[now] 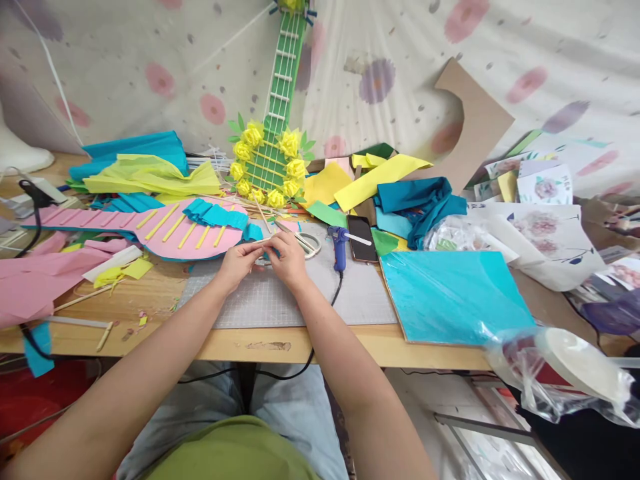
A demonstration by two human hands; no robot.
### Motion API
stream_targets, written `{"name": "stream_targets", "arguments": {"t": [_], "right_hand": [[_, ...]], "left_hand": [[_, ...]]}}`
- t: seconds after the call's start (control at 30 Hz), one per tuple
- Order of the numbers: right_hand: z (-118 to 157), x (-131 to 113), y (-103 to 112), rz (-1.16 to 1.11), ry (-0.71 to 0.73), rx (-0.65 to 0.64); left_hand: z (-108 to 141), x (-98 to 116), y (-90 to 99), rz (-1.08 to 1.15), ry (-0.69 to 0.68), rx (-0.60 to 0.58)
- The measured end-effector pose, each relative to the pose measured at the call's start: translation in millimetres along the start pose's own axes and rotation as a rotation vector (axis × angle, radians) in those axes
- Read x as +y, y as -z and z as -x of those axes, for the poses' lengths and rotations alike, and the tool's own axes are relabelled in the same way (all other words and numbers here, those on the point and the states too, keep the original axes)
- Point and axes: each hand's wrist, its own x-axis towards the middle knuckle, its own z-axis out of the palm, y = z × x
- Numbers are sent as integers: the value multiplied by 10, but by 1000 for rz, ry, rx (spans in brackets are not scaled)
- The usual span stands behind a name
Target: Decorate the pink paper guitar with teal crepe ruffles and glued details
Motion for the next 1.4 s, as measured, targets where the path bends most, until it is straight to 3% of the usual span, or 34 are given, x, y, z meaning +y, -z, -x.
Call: {"name": "stream_targets", "arguments": {"t": [0.23,0.5,0.7,0.9,1.17,1.4], "right_hand": [[61,-9,0,119,108,-23],[112,-11,4,166,112,-12],[109,-23,-21,143,94,71],[108,7,-70,65,128,211],[115,10,-68,37,62,225],[81,-40,61,52,-17,197]], "left_hand": [[88,121,-52,166,121,40],[109,168,7,295,212,-159],[98,149,14,323,231,-120],[52,107,66,408,242,-218],[63,129,46,337,217,-173],[67,102,-52,213,86,59]]}}
